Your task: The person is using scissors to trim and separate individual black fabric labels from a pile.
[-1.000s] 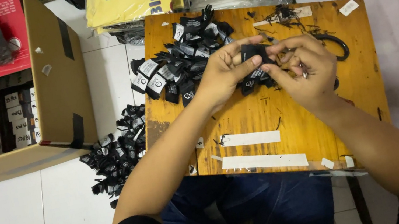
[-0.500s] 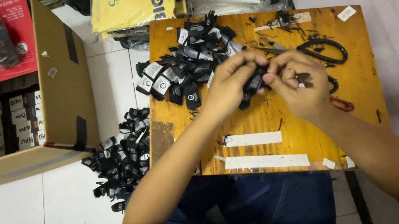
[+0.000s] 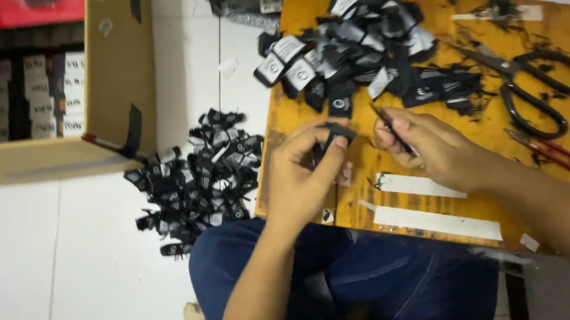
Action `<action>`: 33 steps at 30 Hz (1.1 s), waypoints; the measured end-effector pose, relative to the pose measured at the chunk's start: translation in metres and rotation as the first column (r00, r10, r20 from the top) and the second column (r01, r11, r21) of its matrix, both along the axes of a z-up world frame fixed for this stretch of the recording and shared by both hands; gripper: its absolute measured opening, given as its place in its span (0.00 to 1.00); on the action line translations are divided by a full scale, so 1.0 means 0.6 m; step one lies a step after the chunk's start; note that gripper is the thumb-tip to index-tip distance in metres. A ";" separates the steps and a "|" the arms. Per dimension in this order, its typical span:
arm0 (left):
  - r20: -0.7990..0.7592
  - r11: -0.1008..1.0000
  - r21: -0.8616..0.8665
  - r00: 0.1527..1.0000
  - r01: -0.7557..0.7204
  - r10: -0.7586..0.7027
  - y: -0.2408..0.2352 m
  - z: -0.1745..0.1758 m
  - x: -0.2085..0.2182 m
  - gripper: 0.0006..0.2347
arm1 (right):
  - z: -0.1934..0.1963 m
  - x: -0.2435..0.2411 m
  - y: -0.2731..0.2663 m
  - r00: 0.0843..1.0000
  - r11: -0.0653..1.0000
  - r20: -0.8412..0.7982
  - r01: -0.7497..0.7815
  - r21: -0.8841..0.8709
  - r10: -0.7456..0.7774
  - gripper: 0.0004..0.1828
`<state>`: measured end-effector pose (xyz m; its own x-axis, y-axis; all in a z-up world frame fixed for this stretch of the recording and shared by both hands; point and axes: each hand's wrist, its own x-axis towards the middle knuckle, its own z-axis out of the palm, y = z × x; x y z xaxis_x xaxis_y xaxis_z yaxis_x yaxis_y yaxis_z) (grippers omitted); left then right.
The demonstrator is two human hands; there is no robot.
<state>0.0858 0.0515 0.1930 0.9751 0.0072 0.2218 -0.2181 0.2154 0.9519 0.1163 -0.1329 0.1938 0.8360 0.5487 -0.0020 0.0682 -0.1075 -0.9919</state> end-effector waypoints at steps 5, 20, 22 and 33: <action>0.025 0.995 0.099 0.999 -0.035 0.032 0.028 -0.008 0.021 0.01 | 0.014 0.008 0.038 0.993 0.993 -0.093 -0.084 -0.084 0.076 0.19; -0.102 0.982 -0.135 0.984 0.130 -0.144 0.032 0.008 0.014 0.04 | -0.021 -0.013 0.030 0.988 0.995 -0.123 -0.081 0.058 0.088 0.20; -0.099 0.984 -0.124 0.985 0.131 -0.143 0.033 0.008 0.013 0.05 | -0.025 -0.014 0.029 0.990 0.993 -0.109 -0.082 0.083 0.090 0.20; -0.124 0.976 -0.077 0.969 0.203 -0.212 0.038 0.012 0.011 0.08 | -0.005 -0.011 0.019 0.969 0.966 -0.185 -0.197 -0.167 0.166 0.26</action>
<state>0.0926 0.0746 0.2003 0.9772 -0.1886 0.0976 -0.0366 0.3035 0.9521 0.1099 -0.1214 0.1908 0.7012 0.6684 -0.2480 -0.0624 -0.2890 -0.9553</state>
